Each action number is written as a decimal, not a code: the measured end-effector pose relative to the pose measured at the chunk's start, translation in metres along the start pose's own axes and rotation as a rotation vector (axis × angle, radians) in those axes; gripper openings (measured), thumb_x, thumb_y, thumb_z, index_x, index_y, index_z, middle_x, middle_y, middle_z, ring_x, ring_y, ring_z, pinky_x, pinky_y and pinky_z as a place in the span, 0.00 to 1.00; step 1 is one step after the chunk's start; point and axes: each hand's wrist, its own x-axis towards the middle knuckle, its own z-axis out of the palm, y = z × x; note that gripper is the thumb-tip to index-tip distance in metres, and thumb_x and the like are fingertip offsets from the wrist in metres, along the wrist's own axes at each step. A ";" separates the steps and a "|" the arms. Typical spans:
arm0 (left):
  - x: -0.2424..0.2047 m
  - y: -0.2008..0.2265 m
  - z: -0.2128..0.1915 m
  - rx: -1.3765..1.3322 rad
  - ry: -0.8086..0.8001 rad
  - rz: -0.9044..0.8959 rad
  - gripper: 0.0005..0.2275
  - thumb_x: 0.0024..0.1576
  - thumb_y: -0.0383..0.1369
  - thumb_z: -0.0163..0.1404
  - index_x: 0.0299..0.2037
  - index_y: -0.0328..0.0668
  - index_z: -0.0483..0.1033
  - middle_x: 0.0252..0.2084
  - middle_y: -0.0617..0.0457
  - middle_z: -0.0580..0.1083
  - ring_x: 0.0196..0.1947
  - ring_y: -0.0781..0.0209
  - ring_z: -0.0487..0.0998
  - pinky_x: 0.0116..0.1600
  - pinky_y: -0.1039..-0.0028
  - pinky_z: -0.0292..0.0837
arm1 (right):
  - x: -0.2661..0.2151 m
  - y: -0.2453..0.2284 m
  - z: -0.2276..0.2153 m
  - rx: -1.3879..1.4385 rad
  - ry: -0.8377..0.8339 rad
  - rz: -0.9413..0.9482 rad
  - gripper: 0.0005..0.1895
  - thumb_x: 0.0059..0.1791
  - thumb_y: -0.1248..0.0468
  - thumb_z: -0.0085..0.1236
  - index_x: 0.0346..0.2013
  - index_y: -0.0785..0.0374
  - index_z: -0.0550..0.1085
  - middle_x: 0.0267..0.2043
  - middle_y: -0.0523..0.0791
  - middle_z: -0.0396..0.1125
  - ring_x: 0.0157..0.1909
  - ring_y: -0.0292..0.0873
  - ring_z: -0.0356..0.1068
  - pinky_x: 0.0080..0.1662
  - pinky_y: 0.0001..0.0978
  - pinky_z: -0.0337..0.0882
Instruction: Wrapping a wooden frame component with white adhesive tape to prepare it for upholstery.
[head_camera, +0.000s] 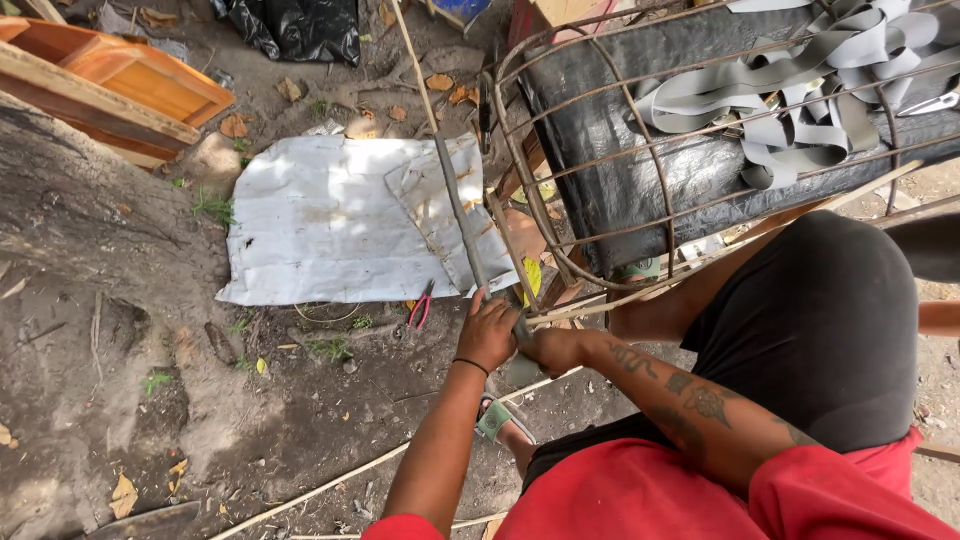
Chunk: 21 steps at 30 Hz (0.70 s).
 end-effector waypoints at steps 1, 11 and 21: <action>0.001 0.000 0.001 0.001 -0.002 0.006 0.11 0.50 0.31 0.50 0.43 0.45 0.74 0.40 0.50 0.78 0.57 0.55 0.76 0.76 0.45 0.47 | -0.004 0.003 0.011 0.003 0.005 0.002 0.17 0.49 0.60 0.55 0.42 0.73 0.72 0.34 0.61 0.74 0.41 0.63 0.77 0.47 0.54 0.78; 0.038 0.010 -0.075 -0.158 -0.555 -0.135 0.26 0.57 0.37 0.46 0.67 0.48 0.61 0.50 0.45 0.79 0.62 0.53 0.74 0.80 0.53 0.28 | 0.058 0.058 0.044 0.424 -0.004 0.274 0.27 0.55 0.46 0.45 0.29 0.65 0.78 0.33 0.54 0.74 0.41 0.52 0.76 0.47 0.48 0.76; 0.053 -0.011 -0.017 -0.227 -0.522 -0.276 0.22 0.67 0.39 0.39 0.72 0.50 0.59 0.26 0.54 0.80 0.40 0.57 0.85 0.78 0.56 0.32 | 0.077 0.064 0.055 0.536 0.859 0.360 0.18 0.57 0.48 0.33 0.44 0.48 0.72 0.32 0.46 0.73 0.43 0.51 0.77 0.47 0.44 0.76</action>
